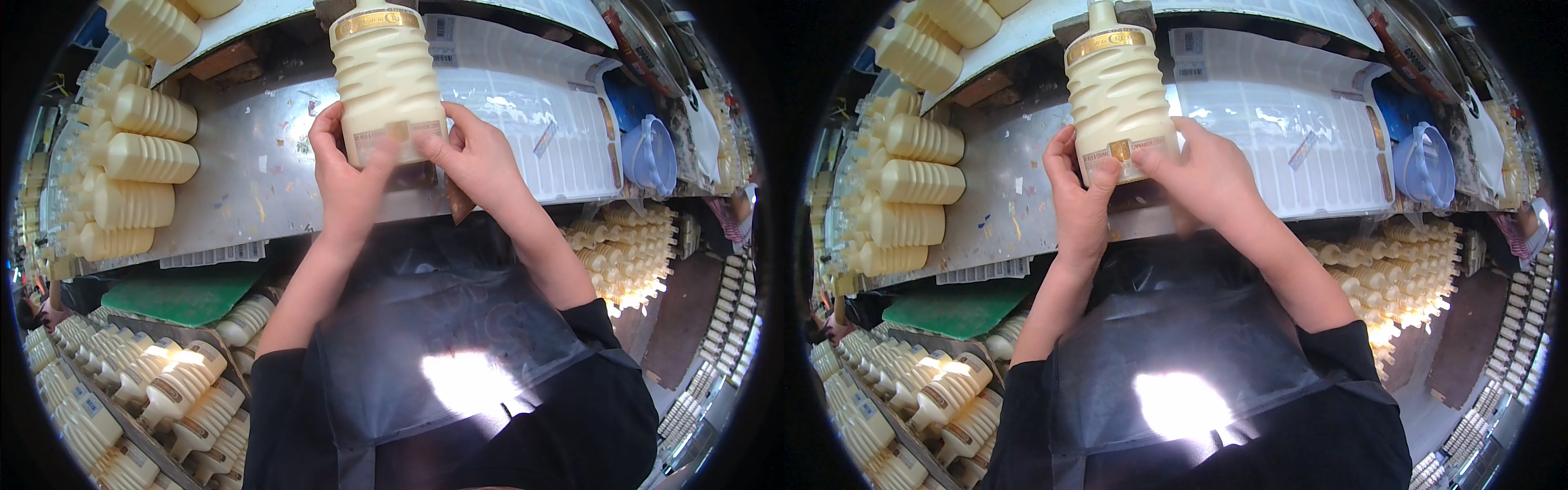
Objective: The person applies paper labels to cream-colored plastic bottles using a small scraper tool to smooth them. They pick up bottles, position labels, and smooth the surface before placing the finished bottles on a nearby tray.
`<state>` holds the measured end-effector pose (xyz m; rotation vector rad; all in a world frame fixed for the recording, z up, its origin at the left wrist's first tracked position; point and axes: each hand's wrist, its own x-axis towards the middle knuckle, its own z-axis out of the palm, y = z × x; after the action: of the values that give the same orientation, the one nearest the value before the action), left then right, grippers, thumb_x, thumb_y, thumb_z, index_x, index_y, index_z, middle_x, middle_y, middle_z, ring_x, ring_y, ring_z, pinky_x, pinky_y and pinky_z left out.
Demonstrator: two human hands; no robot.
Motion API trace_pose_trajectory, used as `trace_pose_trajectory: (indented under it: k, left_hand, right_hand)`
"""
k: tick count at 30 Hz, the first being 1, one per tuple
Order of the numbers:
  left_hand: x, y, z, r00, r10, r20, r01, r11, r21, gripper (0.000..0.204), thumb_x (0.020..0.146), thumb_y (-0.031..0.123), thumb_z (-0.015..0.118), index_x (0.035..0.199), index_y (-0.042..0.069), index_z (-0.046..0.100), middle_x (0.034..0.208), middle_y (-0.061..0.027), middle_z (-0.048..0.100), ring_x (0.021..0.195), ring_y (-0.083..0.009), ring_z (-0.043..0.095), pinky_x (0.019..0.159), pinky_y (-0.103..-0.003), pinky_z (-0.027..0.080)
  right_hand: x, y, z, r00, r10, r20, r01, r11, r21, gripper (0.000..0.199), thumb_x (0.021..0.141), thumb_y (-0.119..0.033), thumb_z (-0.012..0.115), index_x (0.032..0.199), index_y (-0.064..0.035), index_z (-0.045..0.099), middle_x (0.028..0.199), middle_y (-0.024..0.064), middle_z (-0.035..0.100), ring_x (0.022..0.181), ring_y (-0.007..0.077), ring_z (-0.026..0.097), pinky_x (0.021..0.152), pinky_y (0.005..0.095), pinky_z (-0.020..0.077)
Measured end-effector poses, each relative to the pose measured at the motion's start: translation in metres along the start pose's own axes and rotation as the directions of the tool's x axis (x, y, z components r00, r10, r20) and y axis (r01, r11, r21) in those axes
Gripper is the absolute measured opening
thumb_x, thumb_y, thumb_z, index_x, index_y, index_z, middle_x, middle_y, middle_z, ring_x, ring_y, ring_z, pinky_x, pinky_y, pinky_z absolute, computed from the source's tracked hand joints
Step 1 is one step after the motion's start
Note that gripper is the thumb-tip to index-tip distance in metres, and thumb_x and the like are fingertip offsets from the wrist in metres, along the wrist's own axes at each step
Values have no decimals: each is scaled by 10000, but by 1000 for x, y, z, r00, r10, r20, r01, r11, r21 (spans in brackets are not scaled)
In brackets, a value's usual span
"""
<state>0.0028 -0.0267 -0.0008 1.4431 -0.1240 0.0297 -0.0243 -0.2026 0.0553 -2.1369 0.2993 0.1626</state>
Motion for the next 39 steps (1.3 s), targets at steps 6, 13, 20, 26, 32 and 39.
trace_pose_trajectory:
  k: [6,13,20,26,32,39]
  left_hand:
    - [1,-1,3,1000,5,-27,-4,1000,25,822,848,293,847,1420,-36,359,1366,-182,478,1258,-249,516,1068,-384,443]
    - [0,-1,3,999,15,-29,-13,999,44,815,853,284,838,1425,-39,355,1370,-188,473,1257,-252,516,1067,-385,444]
    - [0,-1,4,999,11,-30,-10,1000,24,802,865,278,824,1431,-42,353,1374,-193,473,1259,-256,516,1064,-386,446]
    - [0,-2,4,999,10,-31,-9,999,38,810,870,295,823,1435,-45,352,1378,-197,469,1263,-257,513,1064,-388,444]
    - [1,-3,1,999,32,-2,-32,993,117,873,796,266,837,1442,-47,340,1386,-208,456,1275,-284,502,1087,-413,428]
    - [2,0,1,1000,18,17,-20,987,157,899,742,226,827,1437,-45,326,1384,-213,451,1275,-300,501,1100,-418,420]
  right_hand:
    - [1,-4,0,1000,-12,0,12,998,-59,717,864,-579,695,1253,20,634,939,224,745,888,365,735,808,430,562]
    - [0,-2,1,1000,-6,-1,6,998,-60,715,865,-576,694,1255,19,633,930,224,746,888,362,736,813,430,562]
    - [0,-5,0,1000,-16,-16,15,998,-68,711,864,-573,694,1254,18,633,927,229,743,884,368,735,806,434,563]
    - [0,1,4,1000,-16,-21,14,997,-80,718,862,-576,695,1258,20,632,918,233,737,871,369,731,793,436,562]
    - [7,2,-12,999,-4,40,-6,967,254,546,948,-469,654,1228,0,665,850,85,702,764,189,670,711,321,531]
    - [0,-16,-18,910,-377,-171,409,881,239,291,921,-6,697,1212,-2,682,995,43,722,966,88,672,831,276,574]
